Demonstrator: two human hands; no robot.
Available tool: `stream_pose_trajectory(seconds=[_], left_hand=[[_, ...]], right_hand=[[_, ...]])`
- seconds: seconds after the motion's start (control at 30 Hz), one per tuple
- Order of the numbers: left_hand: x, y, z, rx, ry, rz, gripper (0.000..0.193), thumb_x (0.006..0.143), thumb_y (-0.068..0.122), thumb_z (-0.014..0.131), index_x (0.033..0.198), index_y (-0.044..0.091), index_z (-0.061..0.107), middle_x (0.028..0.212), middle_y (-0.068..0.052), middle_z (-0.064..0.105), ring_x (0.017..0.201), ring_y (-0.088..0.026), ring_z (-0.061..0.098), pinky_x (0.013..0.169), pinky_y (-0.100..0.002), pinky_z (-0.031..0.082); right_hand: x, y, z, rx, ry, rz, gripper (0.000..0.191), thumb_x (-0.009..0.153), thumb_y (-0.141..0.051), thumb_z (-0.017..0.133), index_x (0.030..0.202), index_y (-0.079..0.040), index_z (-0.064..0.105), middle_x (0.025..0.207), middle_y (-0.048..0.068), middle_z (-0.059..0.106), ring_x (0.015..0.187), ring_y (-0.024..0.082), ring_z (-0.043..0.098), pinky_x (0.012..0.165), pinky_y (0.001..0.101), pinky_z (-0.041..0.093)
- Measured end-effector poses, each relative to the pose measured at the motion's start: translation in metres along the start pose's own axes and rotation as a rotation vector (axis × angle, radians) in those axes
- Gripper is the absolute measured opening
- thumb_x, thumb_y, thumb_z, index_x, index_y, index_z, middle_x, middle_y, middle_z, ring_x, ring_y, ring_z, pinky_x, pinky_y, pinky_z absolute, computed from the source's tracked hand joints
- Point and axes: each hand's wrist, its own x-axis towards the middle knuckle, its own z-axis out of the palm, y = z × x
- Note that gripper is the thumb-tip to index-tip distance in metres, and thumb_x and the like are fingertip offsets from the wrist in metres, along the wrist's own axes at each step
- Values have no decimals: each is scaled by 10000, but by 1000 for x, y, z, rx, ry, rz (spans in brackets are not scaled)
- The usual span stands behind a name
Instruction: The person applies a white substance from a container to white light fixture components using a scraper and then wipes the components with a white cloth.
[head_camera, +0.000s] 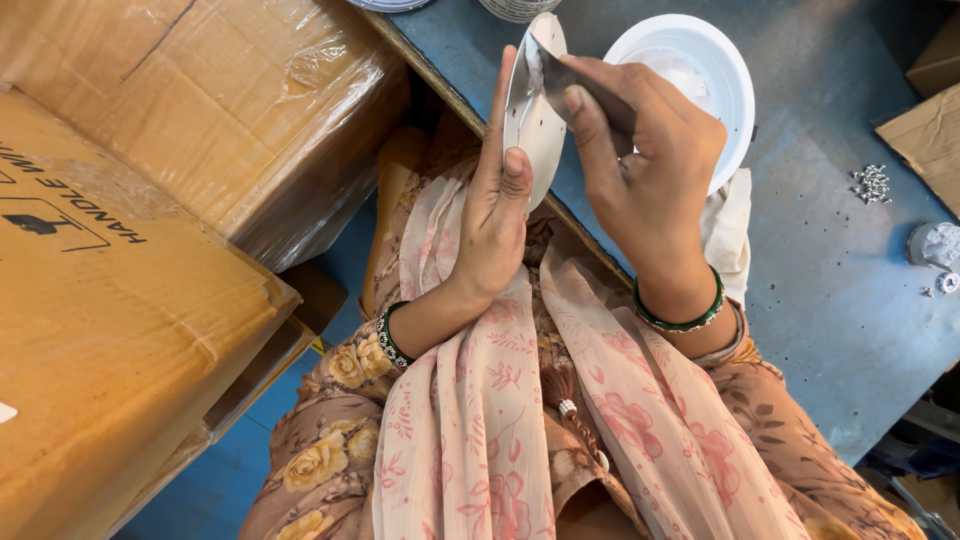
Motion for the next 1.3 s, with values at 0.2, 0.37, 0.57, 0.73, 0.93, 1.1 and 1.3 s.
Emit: stream_pose_trajectory(seconds=[0.2,0.37,0.57,0.73,0.93,1.1,1.3], left_hand=[[1,3,2,-141,16,-12,825,1150,607,422,1700,117,52,1692,-91,174,1560,-195,229,1321,-328,189],[0,7,3,-229,25,-23,813,1152,575,446,1698,119,50,1696,-71,158,1568,-188,211,1332,-340,184],[-2,8,-1,-322,-20,-20,754,1185,514,443,1702,157,25,1672,-52,212,1540,-159,262,1318,-328,222],[-3,7,-2,-366,-27,-41,738,1191,496,440,1703,165,25,1667,-59,220,1529,-169,285,1308,-331,248],[-2,7,-5,-362,-40,-60,723,1185,525,406,1700,200,16,1676,-70,218,1540,-181,286,1312,-342,263],[-1,7,-6,-384,-32,-70,722,1184,525,407,1698,211,9,1678,-68,208,1541,-187,282,1311,-353,267],[-1,7,-8,-486,-27,-131,724,1153,582,363,1694,272,-5,1688,-30,183,1540,-184,275,1301,-360,264]], right_hand=[[-4,-5,2,1,1,-98,133,1119,26,709,1249,6,690,1057,103,719,847,130,705,732,227,560],[-3,-1,2,-91,7,-262,224,1056,69,742,1262,2,681,1122,125,707,910,235,734,767,293,576],[1,10,-4,-122,-43,-446,256,994,106,743,1221,5,677,1188,123,717,980,255,730,817,327,591],[-1,17,-7,-134,-79,-460,261,1020,89,757,1256,0,690,1241,115,722,1004,244,726,824,319,600],[-4,24,-3,-117,-65,-484,272,984,103,759,1227,6,688,1203,124,715,1049,262,738,855,333,619],[-6,27,-5,-151,-101,-468,299,1020,84,778,1286,-22,691,1245,94,726,1005,229,732,810,304,598],[-7,27,-7,-122,-162,-410,291,1012,90,775,1267,-21,687,1179,98,724,952,233,721,777,303,575]])
